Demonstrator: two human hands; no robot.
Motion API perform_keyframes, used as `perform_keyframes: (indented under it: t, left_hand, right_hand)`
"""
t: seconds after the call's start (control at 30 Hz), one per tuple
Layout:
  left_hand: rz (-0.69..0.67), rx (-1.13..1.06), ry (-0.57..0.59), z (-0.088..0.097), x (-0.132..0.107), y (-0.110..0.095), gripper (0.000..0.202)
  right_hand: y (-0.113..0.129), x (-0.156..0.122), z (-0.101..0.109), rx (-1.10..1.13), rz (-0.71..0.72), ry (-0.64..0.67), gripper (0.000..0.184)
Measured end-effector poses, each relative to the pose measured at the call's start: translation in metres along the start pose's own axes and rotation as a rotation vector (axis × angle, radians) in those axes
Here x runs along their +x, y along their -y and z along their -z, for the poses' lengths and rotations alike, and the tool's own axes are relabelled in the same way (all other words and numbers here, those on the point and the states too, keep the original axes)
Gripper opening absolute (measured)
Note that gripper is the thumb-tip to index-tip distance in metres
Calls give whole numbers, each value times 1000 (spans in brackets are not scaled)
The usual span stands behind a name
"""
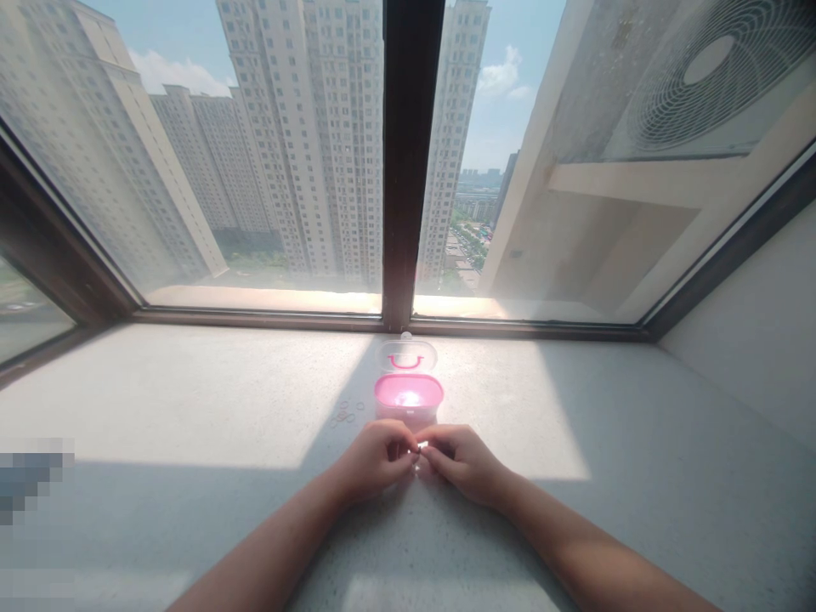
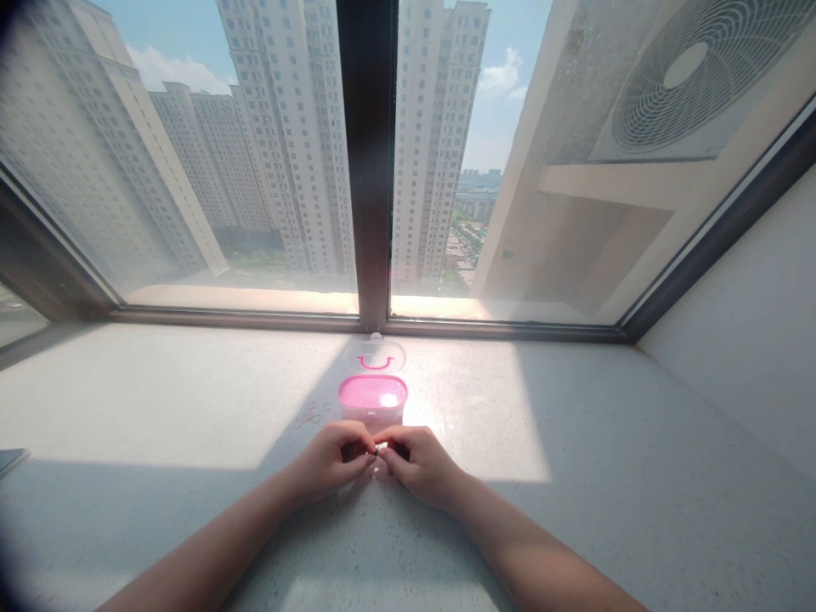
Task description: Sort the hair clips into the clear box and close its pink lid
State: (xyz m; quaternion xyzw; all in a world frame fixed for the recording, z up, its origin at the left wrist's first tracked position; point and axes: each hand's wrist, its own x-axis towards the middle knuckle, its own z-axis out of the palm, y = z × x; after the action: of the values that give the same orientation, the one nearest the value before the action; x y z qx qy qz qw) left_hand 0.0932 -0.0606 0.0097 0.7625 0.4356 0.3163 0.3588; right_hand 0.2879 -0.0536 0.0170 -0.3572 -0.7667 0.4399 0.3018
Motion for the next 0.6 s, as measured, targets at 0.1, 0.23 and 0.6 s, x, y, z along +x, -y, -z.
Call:
perform_keyframes:
  t: [0.1,0.23,0.6]
  left_hand:
    - [-4,2,-1,0,0,0,12]
    - [-15,6,-6,0,1,0,12]
    - [-16,-2,-18,-1,1,-1,10]
  right_hand:
    - [-3,0,-1,-24,2,-30,23]
    - [-5,0,-1,-12,4,-35,22]
    - [-10,1,0,0,-23,-35,20]
